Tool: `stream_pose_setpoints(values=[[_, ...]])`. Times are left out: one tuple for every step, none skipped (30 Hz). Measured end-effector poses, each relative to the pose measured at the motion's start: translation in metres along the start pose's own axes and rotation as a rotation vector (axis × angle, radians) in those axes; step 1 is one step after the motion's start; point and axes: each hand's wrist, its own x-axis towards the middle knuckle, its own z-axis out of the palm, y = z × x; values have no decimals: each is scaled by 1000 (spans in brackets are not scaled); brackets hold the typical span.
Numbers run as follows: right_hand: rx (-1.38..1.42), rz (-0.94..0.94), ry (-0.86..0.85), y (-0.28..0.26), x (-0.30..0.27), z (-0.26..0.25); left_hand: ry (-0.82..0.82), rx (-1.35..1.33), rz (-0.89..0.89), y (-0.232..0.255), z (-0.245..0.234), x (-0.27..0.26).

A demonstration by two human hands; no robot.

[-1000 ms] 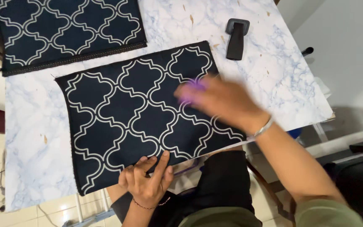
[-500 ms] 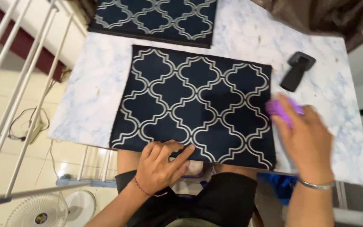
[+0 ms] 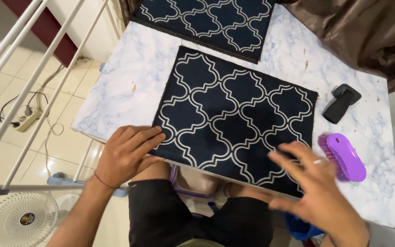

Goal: The person uses a lint roller to remove debris from several black and white patterned place mats on a marble-topped surface, occasionally turning the mats over or adjusting their position.

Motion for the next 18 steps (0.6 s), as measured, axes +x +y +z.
stream_pose_setpoints(values=[[9,53,-100,-3,3,-1,40,10,2,-1,0,1],[20,109,-197,-5,6,0,76,21,8,-1,-1,2],[31,166,-294,-5,7,1,158,-1,6,-3,-4,4],[-3,177,-212,0,7,-4,242,-22,10,-6,-6,9],[-37,187,-131,10,6,-12,326,-44,13,-9,-8,14],[-69,206,-57,15,1,-12,392,-174,-70,-9,-10,18],[73,209,112,19,-1,-5,456,-304,-155,-8,-10,22],[210,218,285,26,-2,1,515,-440,-236,-6,-9,28],[370,225,443,32,0,11,566,-642,-235,-5,-9,34],[521,201,615,38,4,21,615,-844,-226,-7,-10,40],[650,243,742,44,10,28,656,-1048,-217,-11,-11,46],[782,269,877,47,17,34,550,-983,-197,-19,-13,51],[863,373,984,52,29,36,446,-916,-176,-30,-14,54],[950,211,1044,55,44,37,341,-846,-154,-40,-16,54],[971,123,1078,54,57,32,286,-735,-247,-46,-11,52],[993,23,1105,53,74,25,239,-617,-335,-49,-1,52],[998,11,1095,51,85,14,193,-497,-421,-53,5,52],[1000,4,1081,49,95,3,282,-530,-434,-56,8,51]])
